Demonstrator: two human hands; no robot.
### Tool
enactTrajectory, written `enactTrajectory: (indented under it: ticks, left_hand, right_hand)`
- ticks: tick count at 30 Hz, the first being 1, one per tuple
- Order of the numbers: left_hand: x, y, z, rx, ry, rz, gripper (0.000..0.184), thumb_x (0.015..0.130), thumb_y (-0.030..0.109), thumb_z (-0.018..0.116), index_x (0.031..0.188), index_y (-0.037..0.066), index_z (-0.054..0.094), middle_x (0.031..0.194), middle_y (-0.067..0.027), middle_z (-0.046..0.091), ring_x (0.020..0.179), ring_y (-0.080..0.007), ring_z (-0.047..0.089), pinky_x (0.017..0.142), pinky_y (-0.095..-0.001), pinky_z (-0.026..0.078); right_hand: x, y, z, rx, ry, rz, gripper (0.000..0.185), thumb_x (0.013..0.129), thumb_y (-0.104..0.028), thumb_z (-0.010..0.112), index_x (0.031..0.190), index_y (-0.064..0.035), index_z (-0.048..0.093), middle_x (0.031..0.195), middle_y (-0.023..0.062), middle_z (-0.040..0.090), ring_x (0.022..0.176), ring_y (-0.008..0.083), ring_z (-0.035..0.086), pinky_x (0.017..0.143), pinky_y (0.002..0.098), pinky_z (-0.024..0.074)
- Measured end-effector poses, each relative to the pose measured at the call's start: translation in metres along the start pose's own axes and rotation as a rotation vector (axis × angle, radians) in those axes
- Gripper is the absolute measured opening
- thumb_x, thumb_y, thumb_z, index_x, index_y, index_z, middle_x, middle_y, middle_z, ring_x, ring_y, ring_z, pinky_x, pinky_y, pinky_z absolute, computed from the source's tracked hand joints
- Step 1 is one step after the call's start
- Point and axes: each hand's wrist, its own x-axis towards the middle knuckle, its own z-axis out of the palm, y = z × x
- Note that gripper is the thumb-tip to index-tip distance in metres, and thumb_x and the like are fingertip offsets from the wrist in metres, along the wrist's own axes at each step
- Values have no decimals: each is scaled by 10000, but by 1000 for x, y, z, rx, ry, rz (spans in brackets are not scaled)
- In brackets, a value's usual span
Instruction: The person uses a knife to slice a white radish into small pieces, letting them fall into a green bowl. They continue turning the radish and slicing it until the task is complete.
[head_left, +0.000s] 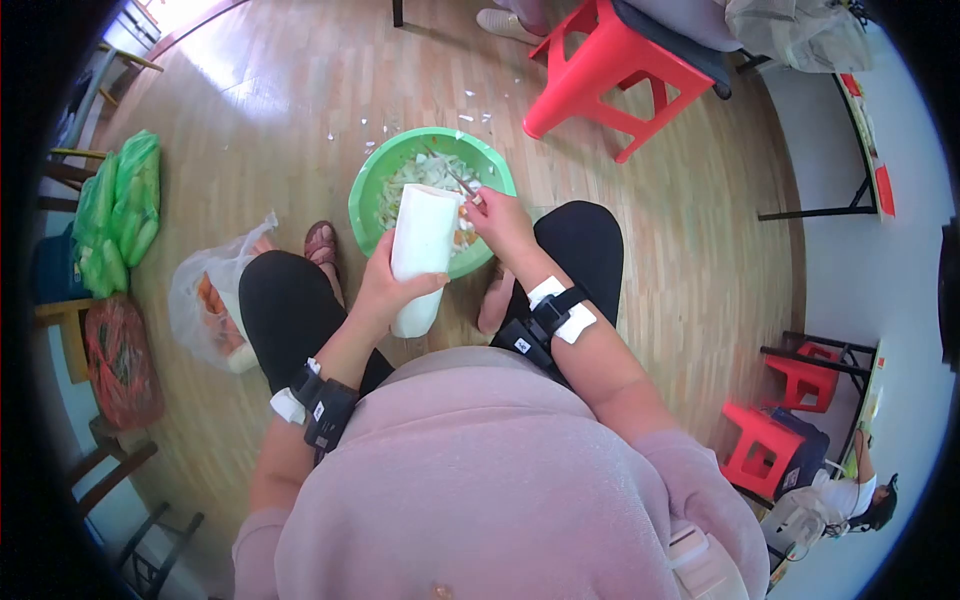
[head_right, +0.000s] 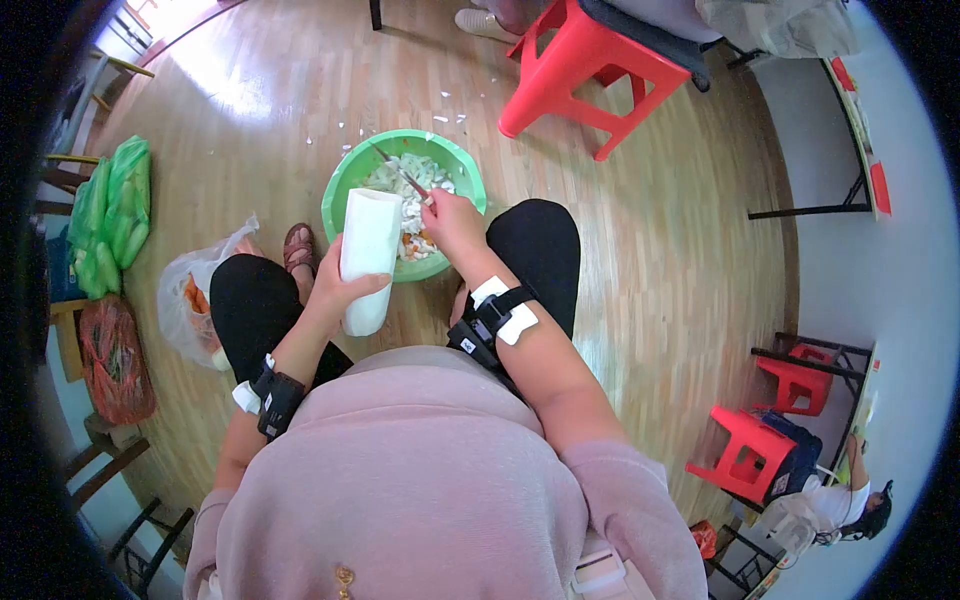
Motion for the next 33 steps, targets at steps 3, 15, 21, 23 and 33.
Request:
enactTrajectory:
  ticks: [3, 15, 21, 23, 33]
  left_hand:
    - [1, -4, -5, 15, 26, 27, 845, 590, 147, 797, 1292, -14, 355, 1128, -119, 547, 1012, -193, 560, 863, -343, 459]
    - [-2, -13, -9, 181, -166, 195, 856, 523, 134, 823, 1258, 16, 401, 1130, -88, 548, 1049, -184, 533, 918, -344, 419]
    - [1, -12, -13, 162, -163, 208, 899, 516, 87, 807, 1304, 35, 378, 1147, -57, 538, 1048, -158, 523, 920, -326, 406]
    - [1, -9, -12, 159, -171, 224, 893, 515, 82, 806, 1299, 35, 380, 1154, -57, 534, 1050, -163, 523, 921, -331, 408]
    - [4, -6, -12, -7, -112, 57, 823, 555, 162, 836, 1243, 22, 406, 1106, -86, 553, 1006, -173, 547, 875, -334, 446]
  right_hand:
    - [-1, 4, -2, 37, 38, -25, 189, 771, -175, 618, 762, 3, 555, 680, 171, 599, 646, 377, 581, 585, 421, 457]
    - [-43, -39, -40, 421, -8, -31, 227, 878, -202, 590, 946, 15, 596, 597, 49, 542, 542, 100, 499, 504, 267, 390]
    - [-52, -57, -56, 746, -119, 107, 216, 889, -170, 574, 966, 30, 602, 634, -8, 571, 551, 51, 497, 508, 225, 391]
    - [-54, -61, -58, 824, -174, 212, 221, 887, -170, 577, 961, 37, 602, 646, -15, 577, 546, 50, 497, 511, 222, 395]
    - [-65, -79, -61, -91, -45, -292, 119, 791, -193, 594, 806, -79, 563, 637, 98, 572, 590, 280, 589, 533, 381, 458]
